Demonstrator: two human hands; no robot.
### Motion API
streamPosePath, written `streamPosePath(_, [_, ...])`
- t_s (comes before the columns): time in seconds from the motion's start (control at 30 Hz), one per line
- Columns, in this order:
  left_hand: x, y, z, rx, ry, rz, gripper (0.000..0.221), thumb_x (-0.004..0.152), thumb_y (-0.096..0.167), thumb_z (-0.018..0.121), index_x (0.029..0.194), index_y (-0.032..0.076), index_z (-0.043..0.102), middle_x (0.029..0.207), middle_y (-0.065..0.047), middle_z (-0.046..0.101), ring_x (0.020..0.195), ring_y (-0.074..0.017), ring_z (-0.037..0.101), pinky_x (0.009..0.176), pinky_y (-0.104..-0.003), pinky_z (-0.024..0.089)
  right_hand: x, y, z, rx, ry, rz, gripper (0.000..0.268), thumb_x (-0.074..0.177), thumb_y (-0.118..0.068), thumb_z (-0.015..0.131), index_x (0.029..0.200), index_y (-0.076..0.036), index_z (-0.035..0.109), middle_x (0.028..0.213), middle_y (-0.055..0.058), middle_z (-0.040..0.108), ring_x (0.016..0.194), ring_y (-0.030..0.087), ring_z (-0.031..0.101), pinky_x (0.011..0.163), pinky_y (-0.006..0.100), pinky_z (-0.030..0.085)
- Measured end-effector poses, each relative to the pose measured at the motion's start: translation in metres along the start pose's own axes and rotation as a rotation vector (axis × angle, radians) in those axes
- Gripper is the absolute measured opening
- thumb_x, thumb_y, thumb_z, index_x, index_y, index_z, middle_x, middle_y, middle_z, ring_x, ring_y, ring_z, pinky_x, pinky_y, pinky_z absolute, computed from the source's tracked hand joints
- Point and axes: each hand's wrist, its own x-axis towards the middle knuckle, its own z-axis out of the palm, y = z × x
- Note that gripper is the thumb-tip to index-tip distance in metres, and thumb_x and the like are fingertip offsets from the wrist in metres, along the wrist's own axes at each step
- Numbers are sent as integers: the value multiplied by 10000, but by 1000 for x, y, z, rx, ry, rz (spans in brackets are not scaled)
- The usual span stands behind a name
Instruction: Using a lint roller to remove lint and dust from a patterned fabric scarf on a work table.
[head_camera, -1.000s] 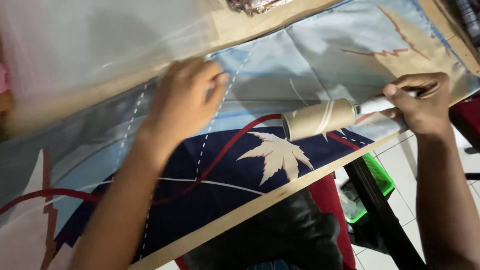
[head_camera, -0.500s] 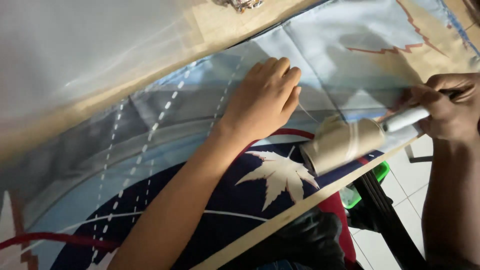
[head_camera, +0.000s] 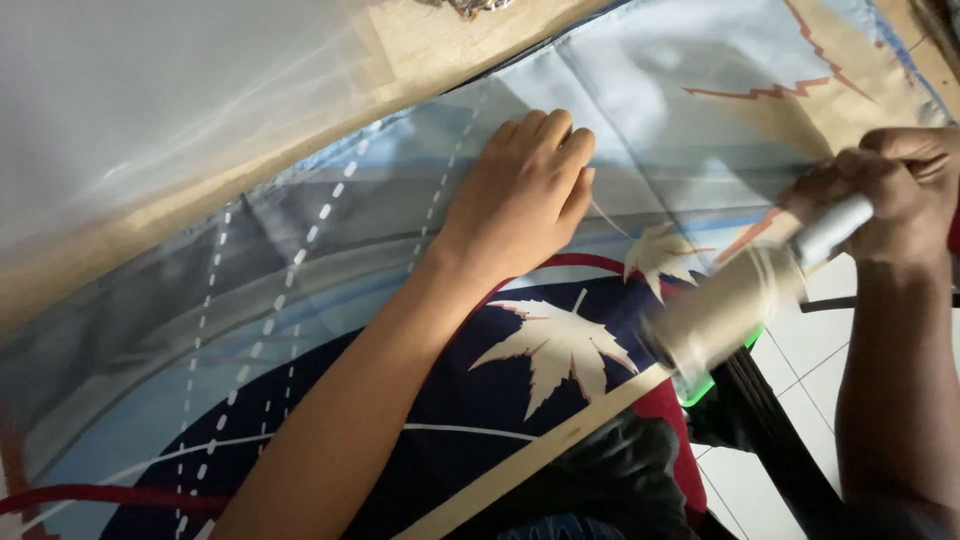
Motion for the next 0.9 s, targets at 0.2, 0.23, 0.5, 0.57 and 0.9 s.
streamPosePath(0.2, [0,1,0,-19,-8,2,93,737,60,470,667,41,411,654,-73,393,593,-209,389,532,-319,342,2,-14,14,-127,-25,-40,398,761,93,373,418,-32,216,419,98,323,322,131,328,324,225,271])
streamPosePath(0.23, [-1,1,1,-26,-1,2,96,735,56,468,665,43,404,652,-74,394,591,-211,393,539,-321,347,0,-7,8,-123,49,-42,381,804,78,370,458,-45,265,496,108,376,392,157,394,352,244,317])
streamPosePath(0.5, [0,0,1,9,-4,-2,100,732,73,466,660,47,401,655,-73,392,601,-218,393,555,-325,351,1,-3,3,55,-105,-150,345,773,-49,342,486,-77,151,446,33,157,356,131,266,426,319,387])
streamPosePath(0.57, [-1,0,-1,-36,-26,12,84,742,62,471,687,38,412,675,-82,400,621,-232,410,550,-338,355,-3,1,5,-30,207,28,345,822,40,394,501,-52,310,523,102,382,384,157,377,385,264,360])
streamPosePath(0.9, [-1,0,1,-27,-9,-5,104,730,69,471,668,50,390,669,-72,393,609,-222,399,541,-329,344,-4,7,-1,-11,146,52,288,786,73,434,536,-24,331,602,152,435,540,233,509,438,268,421])
